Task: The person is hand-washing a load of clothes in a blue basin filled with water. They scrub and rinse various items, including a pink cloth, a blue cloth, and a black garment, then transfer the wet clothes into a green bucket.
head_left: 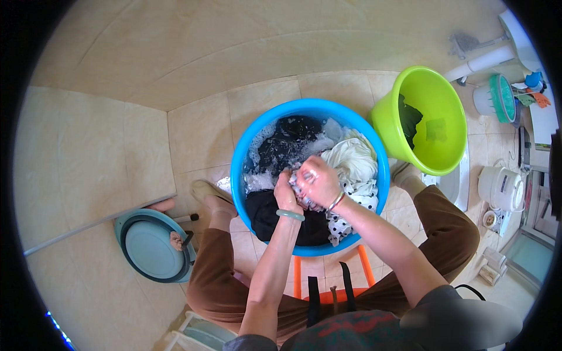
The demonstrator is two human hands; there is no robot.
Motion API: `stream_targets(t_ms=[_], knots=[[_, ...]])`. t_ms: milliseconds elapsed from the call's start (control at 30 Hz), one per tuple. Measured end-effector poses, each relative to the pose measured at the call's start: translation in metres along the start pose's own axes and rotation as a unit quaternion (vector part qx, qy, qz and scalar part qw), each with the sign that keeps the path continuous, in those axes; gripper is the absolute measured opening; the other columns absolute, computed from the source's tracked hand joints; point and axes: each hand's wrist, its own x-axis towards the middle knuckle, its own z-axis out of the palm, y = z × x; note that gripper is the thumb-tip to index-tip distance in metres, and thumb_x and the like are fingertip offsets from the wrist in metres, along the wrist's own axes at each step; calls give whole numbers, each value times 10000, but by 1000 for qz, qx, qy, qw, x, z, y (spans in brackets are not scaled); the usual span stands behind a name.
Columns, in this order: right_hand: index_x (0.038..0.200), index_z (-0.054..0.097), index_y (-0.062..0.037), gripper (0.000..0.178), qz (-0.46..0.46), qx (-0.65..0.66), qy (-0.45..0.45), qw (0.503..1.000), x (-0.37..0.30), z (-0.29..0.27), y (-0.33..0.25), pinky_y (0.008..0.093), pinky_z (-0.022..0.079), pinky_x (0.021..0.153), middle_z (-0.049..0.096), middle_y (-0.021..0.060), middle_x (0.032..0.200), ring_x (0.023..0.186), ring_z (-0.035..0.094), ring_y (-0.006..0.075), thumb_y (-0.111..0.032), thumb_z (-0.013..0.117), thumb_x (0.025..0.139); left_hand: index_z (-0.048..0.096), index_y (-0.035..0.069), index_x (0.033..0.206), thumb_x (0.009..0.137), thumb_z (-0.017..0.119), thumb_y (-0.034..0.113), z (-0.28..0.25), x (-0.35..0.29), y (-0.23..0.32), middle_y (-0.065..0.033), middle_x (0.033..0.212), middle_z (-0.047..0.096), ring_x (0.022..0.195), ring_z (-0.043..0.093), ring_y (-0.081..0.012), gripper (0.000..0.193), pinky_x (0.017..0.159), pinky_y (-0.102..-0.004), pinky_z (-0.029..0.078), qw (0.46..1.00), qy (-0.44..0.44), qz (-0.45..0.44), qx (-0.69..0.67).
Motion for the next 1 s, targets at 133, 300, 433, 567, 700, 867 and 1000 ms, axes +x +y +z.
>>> stream_targets(t_ms=[133,300,433,567,700,867,1000], knots=[[743,592,-90,141,60,-87,-45,993,6,-9,48,425,496,595,570,92,784,718,600,318,-198,670,787,657,87,962,931,555,280,-7,-2,-7,-15,891,654,786,629,-140,221,694,-295,504,993,-3,65,94],[829,616,-69,158,106,-35,39,993,25,-7,60,412,491,668,567,112,837,768,594,318,-208,691,834,467,45,1337,955,592,298,-20,13,7,-44,1162,591,1025,581,-143,475,927,-310,452,977,-83,140,135],[1106,605,-88,377,19,-111,-30,993,17,16,66,444,465,840,545,152,1064,971,536,368,-278,713,798,328,68,1453,872,641,-9,-53,64,-31,-60,1153,598,1013,579,-133,664,882,-269,473,880,-159,256,369],[1239,525,-95,590,33,-226,-167,959,1,33,70,472,469,850,482,214,1171,994,521,414,-386,721,764,377,65,1436,892,538,-71,-60,88,-46,-67,1180,609,1002,591,-138,584,877,-262,479,917,-110,194,331],[1209,559,-90,545,108,-267,-247,925,-2,56,91,469,484,832,534,209,1080,997,526,409,-423,682,795,424,79,1423,902,487,-75,-64,106,-57,-59,1196,611,995,598,-139,547,875,-261,483,936,-79,124,320],[1139,629,-121,358,85,-336,-290,892,-19,98,139,454,498,794,644,190,970,946,612,374,-344,596,861,440,47,1401,950,542,127,-76,131,-67,-111,1415,475,1294,441,-222,470,1085,-282,315,931,-102,137,322],[983,714,-155,247,135,-317,-377,860,0,91,123,445,506,772,704,142,933,898,671,310,-253,504,900,439,40,1398,960,532,360,-70,139,-66,-109,1417,470,1301,428,-241,550,1083,-304,313,935,-29,34,352]])
